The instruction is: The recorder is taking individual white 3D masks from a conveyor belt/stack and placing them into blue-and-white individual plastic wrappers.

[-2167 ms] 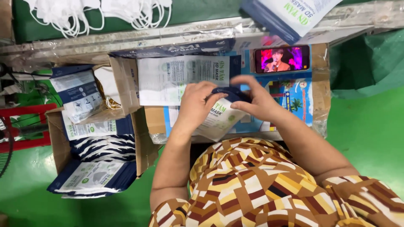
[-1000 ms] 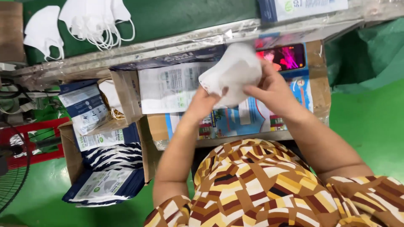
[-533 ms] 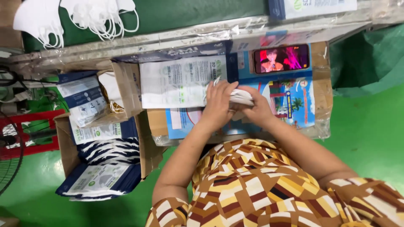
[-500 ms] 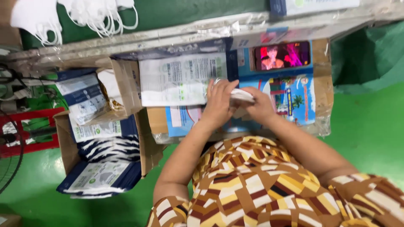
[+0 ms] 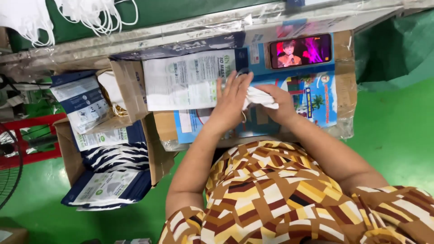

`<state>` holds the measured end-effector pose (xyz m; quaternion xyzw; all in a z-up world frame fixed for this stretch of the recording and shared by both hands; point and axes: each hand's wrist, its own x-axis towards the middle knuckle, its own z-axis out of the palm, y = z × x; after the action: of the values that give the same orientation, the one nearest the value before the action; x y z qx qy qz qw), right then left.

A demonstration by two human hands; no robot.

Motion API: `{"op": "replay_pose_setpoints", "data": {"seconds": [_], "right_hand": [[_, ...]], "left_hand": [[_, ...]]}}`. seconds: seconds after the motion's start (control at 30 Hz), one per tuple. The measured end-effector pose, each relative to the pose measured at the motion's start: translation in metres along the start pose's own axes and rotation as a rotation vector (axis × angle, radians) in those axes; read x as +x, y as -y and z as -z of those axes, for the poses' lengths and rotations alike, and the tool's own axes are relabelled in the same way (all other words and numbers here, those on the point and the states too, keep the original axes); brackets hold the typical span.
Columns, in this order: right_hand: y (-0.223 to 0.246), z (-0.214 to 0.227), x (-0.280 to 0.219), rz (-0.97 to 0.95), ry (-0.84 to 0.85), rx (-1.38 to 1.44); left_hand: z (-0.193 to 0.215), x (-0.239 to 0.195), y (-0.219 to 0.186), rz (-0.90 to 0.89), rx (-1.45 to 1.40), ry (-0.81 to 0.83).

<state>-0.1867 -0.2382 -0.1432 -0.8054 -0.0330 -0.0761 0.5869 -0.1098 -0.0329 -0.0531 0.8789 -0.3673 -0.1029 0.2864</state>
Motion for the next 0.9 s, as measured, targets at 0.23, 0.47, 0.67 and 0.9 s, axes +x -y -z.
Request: {"op": "replay_pose_setpoints", "data": {"seconds": [0.23,0.47,0.67,0.9], "right_hand": [[0.040,0.018,0.020,-0.023,0.002,-0.155],[0.020,0.000,0.018,-0.466,0.021,0.405],[0.031,-0.003,0.020,-0.514,-0.114,0.682],[0.040,0.018,0.012,0.261,-0.047,-0.109]], "left_hand": [[0.040,-0.012,0.001,-0.104,-0.212,-0.174],[-0.011,-0.017,0.030,0.208,-0.639,-0.328],[-0.006,-0.030,0.025,0.473,-0.872,-0.157],[0.053,-0.032,0.008,-0.158,-0.287,-0.227]]}}
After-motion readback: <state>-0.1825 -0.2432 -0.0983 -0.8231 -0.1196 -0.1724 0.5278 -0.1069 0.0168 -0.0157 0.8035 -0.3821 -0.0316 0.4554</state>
